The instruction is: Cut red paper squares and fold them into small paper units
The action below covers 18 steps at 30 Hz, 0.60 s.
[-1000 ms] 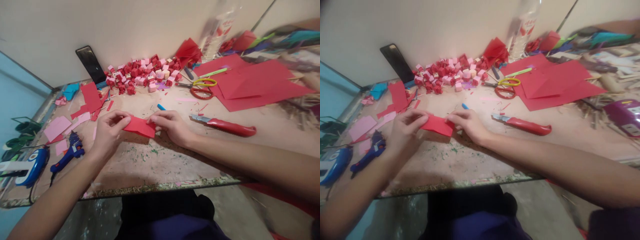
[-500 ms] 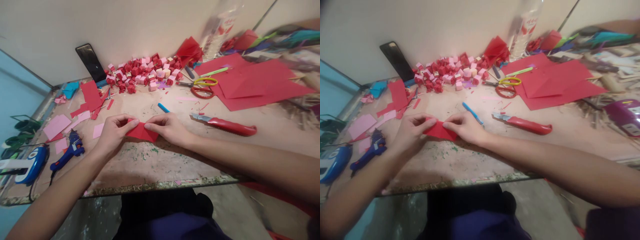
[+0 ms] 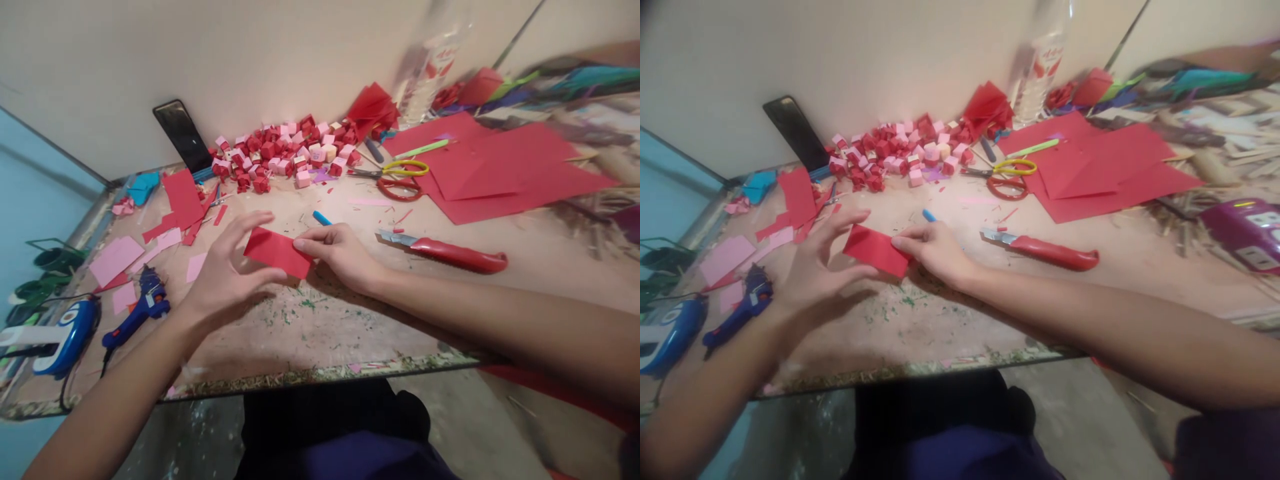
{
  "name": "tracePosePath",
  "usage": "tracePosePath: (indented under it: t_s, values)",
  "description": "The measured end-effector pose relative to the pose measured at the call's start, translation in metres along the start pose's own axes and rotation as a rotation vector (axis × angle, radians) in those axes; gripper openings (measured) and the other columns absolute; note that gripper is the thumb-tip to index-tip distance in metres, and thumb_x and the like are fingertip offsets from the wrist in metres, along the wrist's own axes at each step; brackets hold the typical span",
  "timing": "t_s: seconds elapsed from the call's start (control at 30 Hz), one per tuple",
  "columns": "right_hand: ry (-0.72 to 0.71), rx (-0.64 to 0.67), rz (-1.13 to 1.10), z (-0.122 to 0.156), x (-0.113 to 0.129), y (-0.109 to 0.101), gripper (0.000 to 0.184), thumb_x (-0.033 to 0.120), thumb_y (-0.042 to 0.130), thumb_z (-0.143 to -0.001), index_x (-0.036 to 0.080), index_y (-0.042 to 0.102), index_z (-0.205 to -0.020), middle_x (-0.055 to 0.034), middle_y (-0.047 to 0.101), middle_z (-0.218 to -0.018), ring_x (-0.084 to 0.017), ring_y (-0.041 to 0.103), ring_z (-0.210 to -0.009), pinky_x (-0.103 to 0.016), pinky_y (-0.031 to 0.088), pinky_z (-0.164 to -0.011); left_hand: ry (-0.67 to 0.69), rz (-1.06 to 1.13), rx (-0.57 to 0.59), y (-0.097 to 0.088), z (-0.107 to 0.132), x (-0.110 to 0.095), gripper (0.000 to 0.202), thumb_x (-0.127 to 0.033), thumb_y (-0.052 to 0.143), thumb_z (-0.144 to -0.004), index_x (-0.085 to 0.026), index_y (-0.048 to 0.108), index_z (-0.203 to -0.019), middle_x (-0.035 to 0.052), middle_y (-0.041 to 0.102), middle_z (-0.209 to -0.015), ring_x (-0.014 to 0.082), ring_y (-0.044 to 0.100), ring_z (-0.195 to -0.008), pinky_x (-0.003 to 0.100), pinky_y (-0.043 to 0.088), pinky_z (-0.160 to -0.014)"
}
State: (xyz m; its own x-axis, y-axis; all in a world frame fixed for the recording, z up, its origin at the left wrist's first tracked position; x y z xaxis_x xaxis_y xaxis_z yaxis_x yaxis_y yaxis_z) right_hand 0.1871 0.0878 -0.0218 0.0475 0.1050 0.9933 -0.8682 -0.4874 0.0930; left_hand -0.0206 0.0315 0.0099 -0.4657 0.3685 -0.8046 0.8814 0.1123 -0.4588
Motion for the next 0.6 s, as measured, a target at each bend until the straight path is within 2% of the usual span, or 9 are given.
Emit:
tracePosePath:
  t_s: [0.03,0.1,0.23,0.33,0.47,0.6]
  values:
    - [-0.003,-0.006,-0.027,0.0,0.0,0.0,0.023,0.034,0.076,-0.089,0.011,0.078,-0.082,-0.0016,0.065,-0.065,-0.011,0.047,-0.056,-0.03,0.034,-0.057,0.08,-0.09,0.071,-0.002,0.0,-0.001,0.066,-0.041,0.099,-0.07,-0.031,0.075,-0.131,0.0076,0.071,-0.146,0.0317,0.062,-0.139,0.048,0.047,-0.12]
    - [-0.02,-0.013,-0.049,0.001,0.0,0.0,0.022,0.033,0.077,-0.088,0.011,0.079,-0.082,-0.002,0.066,-0.067,-0.011,0.048,-0.058,-0.03,0.034,-0.057,0.168,-0.214,0.131,-0.005,-0.001,-0.001,0.056,-0.043,0.097,-0.076,-0.032,0.077,-0.127,0.0067,0.074,-0.142,0.032,0.063,-0.138,0.051,0.038,-0.126]
    - [0.008,-0.02,-0.055,0.001,-0.001,0.001,0.025,0.036,0.078,-0.09,0.013,0.078,-0.081,0.0004,0.059,-0.061,-0.011,0.047,-0.057,-0.029,0.035,-0.056,0.106,-0.23,0.092,-0.007,-0.002,0.003,0.027,-0.041,0.086,-0.089,-0.03,0.081,-0.113,0.006,0.081,-0.122,0.0286,0.072,-0.116,0.045,0.049,-0.111]
    - [-0.003,0.004,-0.136,0.0,-0.003,0.001,0.038,0.049,0.078,-0.092,0.013,0.075,-0.08,-0.0015,0.063,-0.064,-0.012,0.052,-0.057,-0.029,0.04,-0.057,0.037,-0.205,0.102,-0.004,0.0,0.004,0.013,-0.037,0.078,-0.096,-0.028,0.082,-0.104,0.0042,0.083,-0.112,0.0253,0.074,-0.105,0.038,0.052,-0.099]
    - [-0.027,0.075,-0.145,-0.002,-0.006,0.001,0.056,0.069,0.069,-0.095,0.015,0.074,-0.082,-0.0073,0.073,-0.071,-0.015,0.066,-0.061,-0.028,0.049,-0.059,-0.075,-0.128,0.026,0.002,0.005,0.003,0.025,-0.04,0.061,-0.106,-0.026,0.082,-0.106,0.003,0.081,-0.1,0.0206,0.072,-0.088,0.032,0.052,-0.084]
    - [-0.075,0.082,-0.092,0.0,-0.004,0.001,0.055,0.071,0.072,-0.092,0.017,0.076,-0.087,-0.0057,0.077,-0.078,-0.012,0.068,-0.064,-0.022,0.05,-0.059,-0.184,0.036,-0.075,0.003,0.005,0.003,0.032,-0.044,0.06,-0.105,-0.023,0.078,-0.089,0.0026,0.07,-0.08,0.0187,0.062,-0.074,0.028,0.047,-0.065]
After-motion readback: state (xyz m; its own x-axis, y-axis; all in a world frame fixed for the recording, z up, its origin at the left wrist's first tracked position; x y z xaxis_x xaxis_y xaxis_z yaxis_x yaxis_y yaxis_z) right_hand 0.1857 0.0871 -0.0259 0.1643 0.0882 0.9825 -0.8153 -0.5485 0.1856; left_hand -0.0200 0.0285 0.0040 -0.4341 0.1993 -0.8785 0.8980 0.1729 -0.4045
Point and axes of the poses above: each hand's wrist, its own z-axis away from the middle knuckle, its own y-axis out of the palm, x = y × z, the point moved 1 cm from there along -z, towards the middle knuckle
